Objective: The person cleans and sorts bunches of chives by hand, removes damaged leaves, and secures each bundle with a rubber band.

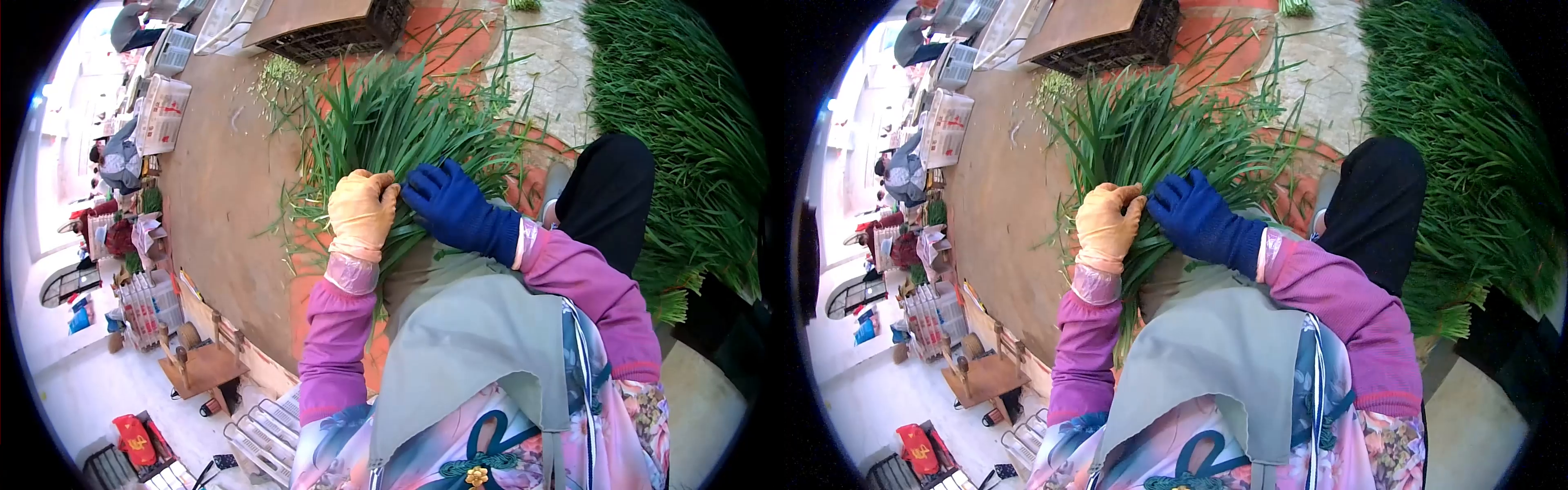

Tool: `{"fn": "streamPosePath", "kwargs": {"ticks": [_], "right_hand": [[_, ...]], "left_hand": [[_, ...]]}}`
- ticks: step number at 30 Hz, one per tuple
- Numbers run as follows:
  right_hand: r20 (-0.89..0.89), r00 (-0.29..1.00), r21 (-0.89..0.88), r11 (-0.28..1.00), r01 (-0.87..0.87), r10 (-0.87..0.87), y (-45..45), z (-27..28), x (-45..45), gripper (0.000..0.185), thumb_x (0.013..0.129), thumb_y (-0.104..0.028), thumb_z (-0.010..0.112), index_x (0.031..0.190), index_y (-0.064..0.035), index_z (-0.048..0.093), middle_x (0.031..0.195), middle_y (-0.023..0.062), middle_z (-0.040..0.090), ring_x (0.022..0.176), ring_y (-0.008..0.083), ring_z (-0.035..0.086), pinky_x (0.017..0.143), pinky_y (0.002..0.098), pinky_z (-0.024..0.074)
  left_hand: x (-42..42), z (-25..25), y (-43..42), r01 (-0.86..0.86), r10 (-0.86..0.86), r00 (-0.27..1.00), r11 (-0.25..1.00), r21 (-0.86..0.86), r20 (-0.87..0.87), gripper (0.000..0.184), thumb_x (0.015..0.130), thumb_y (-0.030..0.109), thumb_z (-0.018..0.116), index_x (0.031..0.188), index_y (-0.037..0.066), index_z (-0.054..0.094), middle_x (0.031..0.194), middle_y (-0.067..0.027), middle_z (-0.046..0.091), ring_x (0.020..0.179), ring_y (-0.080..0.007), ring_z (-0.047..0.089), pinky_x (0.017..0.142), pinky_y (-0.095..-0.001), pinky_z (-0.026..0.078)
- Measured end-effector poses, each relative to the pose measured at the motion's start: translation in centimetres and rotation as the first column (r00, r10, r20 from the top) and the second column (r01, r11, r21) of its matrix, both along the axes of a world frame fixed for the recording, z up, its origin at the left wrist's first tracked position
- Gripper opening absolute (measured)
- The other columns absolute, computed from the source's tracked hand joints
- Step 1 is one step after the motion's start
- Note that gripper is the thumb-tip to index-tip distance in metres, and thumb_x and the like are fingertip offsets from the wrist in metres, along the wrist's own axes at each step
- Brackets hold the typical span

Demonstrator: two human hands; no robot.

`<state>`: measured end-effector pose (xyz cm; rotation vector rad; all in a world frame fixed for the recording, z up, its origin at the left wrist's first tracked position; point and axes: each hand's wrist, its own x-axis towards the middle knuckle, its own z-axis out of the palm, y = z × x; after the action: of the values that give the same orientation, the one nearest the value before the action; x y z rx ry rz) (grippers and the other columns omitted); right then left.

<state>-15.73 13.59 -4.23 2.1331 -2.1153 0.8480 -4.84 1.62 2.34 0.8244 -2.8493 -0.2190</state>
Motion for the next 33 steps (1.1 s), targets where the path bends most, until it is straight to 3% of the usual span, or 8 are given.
{"fn": "streamPosePath", "kwargs": {"ticks": [8,11,16,18,26,28,32,33], "right_hand": [[0.047,0.999,-0.062,0.998,-0.014,0.017,0.5,-0.7,-0.7,0.05,0.069,-0.028,0.064,0.114,-0.0099,0.052,0.115,0.011,0.051,0.109,0.0277,0.047,0.09,0.0454,0.0346],[0.069,0.997,-0.016,0.999,-0.035,0.036,0.6,-0.6,-1.0,0.051,0.07,-0.027,0.064,0.116,-0.0102,0.051,0.116,0.0104,0.051,0.109,0.0272,0.047,0.091,0.0446,0.0347],[0.097,0.994,-0.019,0.999,-0.051,0.052,1.0,-2.2,-1.3,0.045,0.071,-0.026,0.061,0.112,-0.0096,0.052,0.112,0.011,0.051,0.104,0.0291,0.048,0.086,0.0459,0.0362],[0.121,0.992,0.037,0.998,-0.043,0.038,1.2,-2.6,-1.3,0.045,0.071,-0.025,0.061,0.112,-0.009,0.052,0.112,0.0115,0.052,0.103,0.0294,0.049,0.084,0.0449,0.0373],[0.104,0.992,-0.036,0.997,-0.064,0.067,0.9,-2.9,-1.4,0.042,0.07,-0.022,0.061,0.109,-0.0073,0.053,0.107,0.0124,0.054,0.097,0.0297,0.052,0.077,0.041,0.0415],[0.102,0.993,-0.046,0.997,-0.055,0.06,1.0,-3.6,-1.5,0.041,0.069,-0.021,0.061,0.107,-0.0068,0.054,0.105,0.0129,0.055,0.095,0.03,0.053,0.076,0.0405,0.0425],[0.087,0.996,0.098,0.995,-0.023,0.014,0.7,-3.3,-1.7,0.036,0.068,-0.012,0.056,0.104,-0.0057,0.054,0.099,0.0143,0.056,0.09,0.0312,0.054,0.073,0.0398,0.0444],[0.097,0.995,0.257,0.966,-0.032,0.007,0.8,-3.0,-1.6,0.037,0.068,-0.008,0.055,0.105,-0.0053,0.054,0.1,0.0151,0.055,0.091,0.0322,0.054,0.074,0.0397,0.0445]], "left_hand": [[1.9,1.0,2.1,-0.046,0.183,0.831,0.964,0.262,-0.526,0.012,0.076,-0.004,0.058,0.086,0.002,0.062,0.081,-0.0108,0.063,0.073,-0.021,0.06,0.069,-0.0281,0.048],[5.1,0.9,3.6,0.123,0.437,0.487,0.823,0.555,-0.756,0.015,0.087,0.001,0.048,0.1,0.001,0.055,0.089,-0.0093,0.062,0.083,-0.0192,0.059,0.076,-0.03,0.047],[11.0,1.5,3.8,0.55,0.898,-0.042,0.387,0.74,-0.439,0.017,0.092,0.008,0.04,0.097,0.002,0.056,0.067,0.0018,0.05,0.061,-0.0123,0.049,0.059,-0.0224,0.042],[14.5,0.2,3.3,0.833,0.98,-0.194,0.147,0.533,0.032,0.015,0.09,0.007,0.042,0.091,0.005,0.057,0.056,0.0054,0.036,0.048,-0.0074,0.034,0.046,-0.0202,0.029],[18.8,2.8,4.0,0.694,0.999,-0.044,0.043,0.719,-0.017,0.018,0.091,0.012,0.04,0.088,0.005,0.056,0.058,0.0031,0.039,0.043,-0.0066,0.029,0.039,-0.0197,0.024],[17.7,5.5,5.0,-0.165,0.894,-0.403,0.137,0.977,-0.194,0.016,0.091,0.012,0.041,0.096,0.005,0.055,0.062,0.0022,0.043,0.046,-0.0069,0.032,0.039,-0.0206,0.026],[33.8,1.3,1.0,0.01,0.907,0.117,0.405,0.914,-0.404,0.035,0.087,0.019,0.049,0.117,0.001,0.048,0.089,-0.0059,0.057,0.068,-0.0144,0.052,0.063,-0.0274,0.045],[32.4,2.4,1.0,-0.711,0.944,0.073,0.276,0.647,-0.322,0.042,0.086,0.021,0.052,0.122,0.0,0.045,0.099,-0.0092,0.057,0.076,-0.0152,0.054,0.071,-0.0272,0.046]]}}
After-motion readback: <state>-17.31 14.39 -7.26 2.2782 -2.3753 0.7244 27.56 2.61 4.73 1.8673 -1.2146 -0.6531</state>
